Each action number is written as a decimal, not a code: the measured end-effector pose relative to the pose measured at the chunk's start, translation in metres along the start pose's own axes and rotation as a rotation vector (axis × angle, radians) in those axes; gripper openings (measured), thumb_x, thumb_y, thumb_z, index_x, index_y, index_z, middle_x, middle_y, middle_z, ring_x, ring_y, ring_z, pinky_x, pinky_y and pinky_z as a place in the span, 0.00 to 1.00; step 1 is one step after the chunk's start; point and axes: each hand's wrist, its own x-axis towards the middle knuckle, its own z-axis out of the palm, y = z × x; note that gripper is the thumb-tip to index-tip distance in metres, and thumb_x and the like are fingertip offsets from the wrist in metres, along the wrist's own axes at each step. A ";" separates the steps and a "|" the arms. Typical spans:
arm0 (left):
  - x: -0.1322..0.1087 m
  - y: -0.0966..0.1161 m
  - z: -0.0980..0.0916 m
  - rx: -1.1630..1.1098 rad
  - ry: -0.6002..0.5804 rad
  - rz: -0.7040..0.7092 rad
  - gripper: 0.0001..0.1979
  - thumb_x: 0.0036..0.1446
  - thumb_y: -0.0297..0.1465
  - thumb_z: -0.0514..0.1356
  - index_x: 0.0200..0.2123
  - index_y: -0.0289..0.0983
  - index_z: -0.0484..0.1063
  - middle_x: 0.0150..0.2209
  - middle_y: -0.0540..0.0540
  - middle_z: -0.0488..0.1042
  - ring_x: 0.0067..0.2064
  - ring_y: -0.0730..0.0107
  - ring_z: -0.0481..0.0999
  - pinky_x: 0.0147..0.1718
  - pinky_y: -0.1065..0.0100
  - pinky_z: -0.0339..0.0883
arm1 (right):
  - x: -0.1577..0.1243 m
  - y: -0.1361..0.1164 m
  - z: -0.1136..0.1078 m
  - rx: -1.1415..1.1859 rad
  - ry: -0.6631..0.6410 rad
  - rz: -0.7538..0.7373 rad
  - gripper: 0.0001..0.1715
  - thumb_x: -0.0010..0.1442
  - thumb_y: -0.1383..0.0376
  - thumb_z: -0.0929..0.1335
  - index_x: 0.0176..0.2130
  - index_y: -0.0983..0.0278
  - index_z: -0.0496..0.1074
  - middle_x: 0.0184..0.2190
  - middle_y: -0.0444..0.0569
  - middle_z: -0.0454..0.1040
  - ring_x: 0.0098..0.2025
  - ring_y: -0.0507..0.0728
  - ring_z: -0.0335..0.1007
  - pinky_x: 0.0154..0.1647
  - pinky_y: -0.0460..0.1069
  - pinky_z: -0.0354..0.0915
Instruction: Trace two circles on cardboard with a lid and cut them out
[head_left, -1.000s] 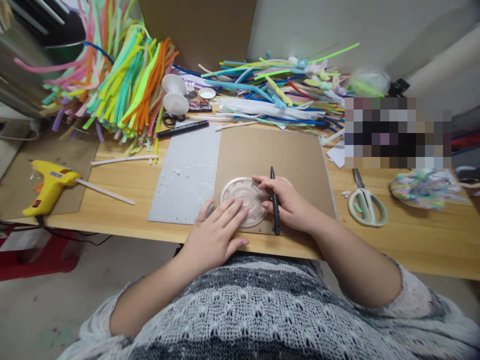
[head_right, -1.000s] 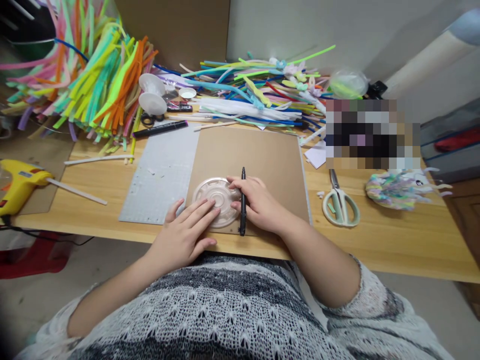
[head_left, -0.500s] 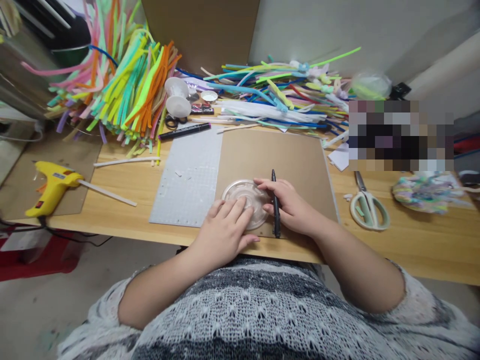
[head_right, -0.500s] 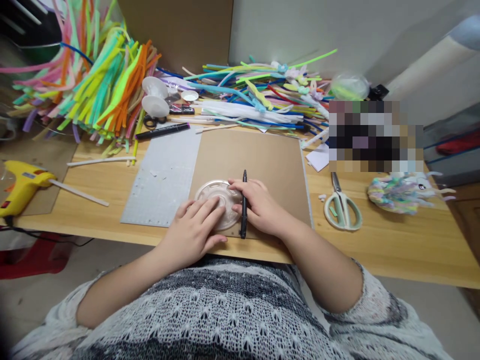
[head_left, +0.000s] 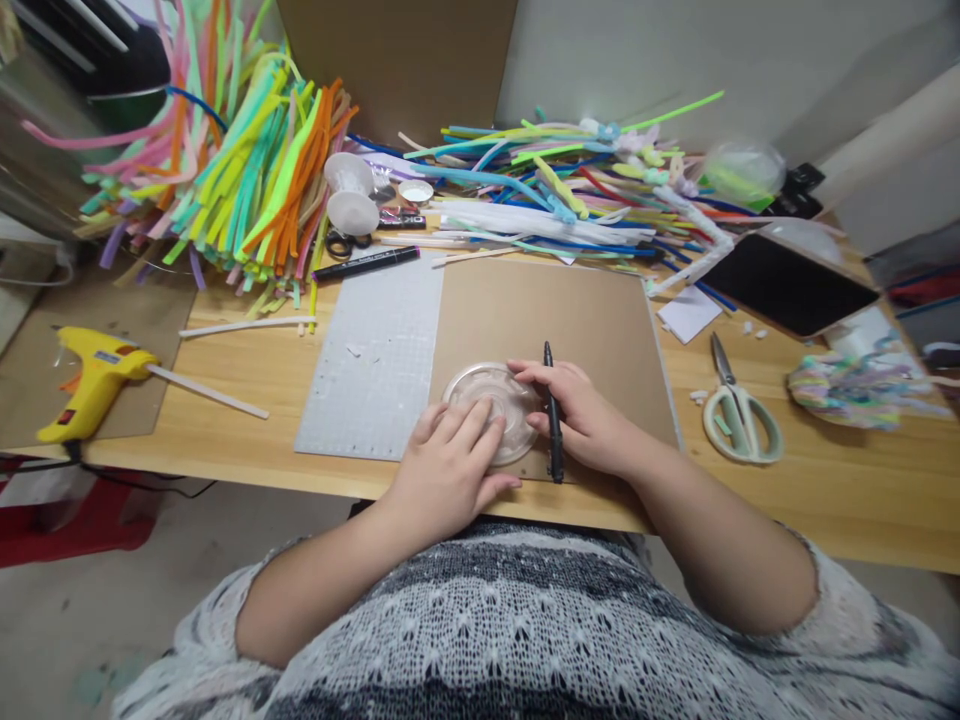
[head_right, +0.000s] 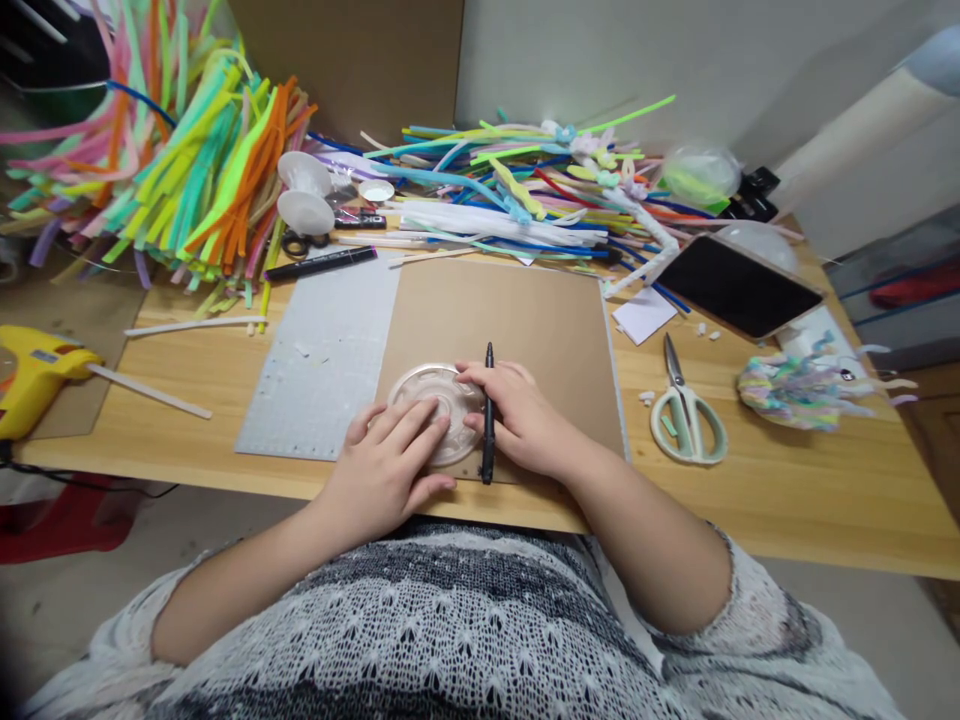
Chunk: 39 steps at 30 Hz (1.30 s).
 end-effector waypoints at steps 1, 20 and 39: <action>0.000 0.000 0.000 -0.003 0.006 0.003 0.28 0.60 0.48 0.50 0.55 0.34 0.64 0.58 0.39 0.64 0.58 0.57 0.61 0.56 0.57 0.47 | 0.000 0.001 0.000 0.007 -0.001 0.004 0.22 0.61 0.59 0.64 0.54 0.56 0.57 0.58 0.53 0.63 0.56 0.64 0.60 0.56 0.66 0.53; 0.000 0.002 0.005 0.042 0.010 0.063 0.33 0.59 0.50 0.47 0.54 0.28 0.63 0.56 0.31 0.65 0.57 0.51 0.62 0.56 0.57 0.50 | 0.066 -0.048 -0.031 0.445 0.151 0.259 0.05 0.56 0.65 0.67 0.31 0.62 0.65 0.24 0.43 0.66 0.27 0.51 0.62 0.26 0.47 0.60; 0.003 -0.004 0.008 -0.062 0.032 0.119 0.30 0.59 0.46 0.50 0.55 0.27 0.61 0.53 0.29 0.66 0.58 0.45 0.60 0.58 0.53 0.47 | 0.106 -0.054 -0.004 0.081 -0.236 -0.204 0.03 0.54 0.69 0.63 0.29 0.62 0.62 0.25 0.43 0.69 0.28 0.52 0.60 0.39 0.52 0.54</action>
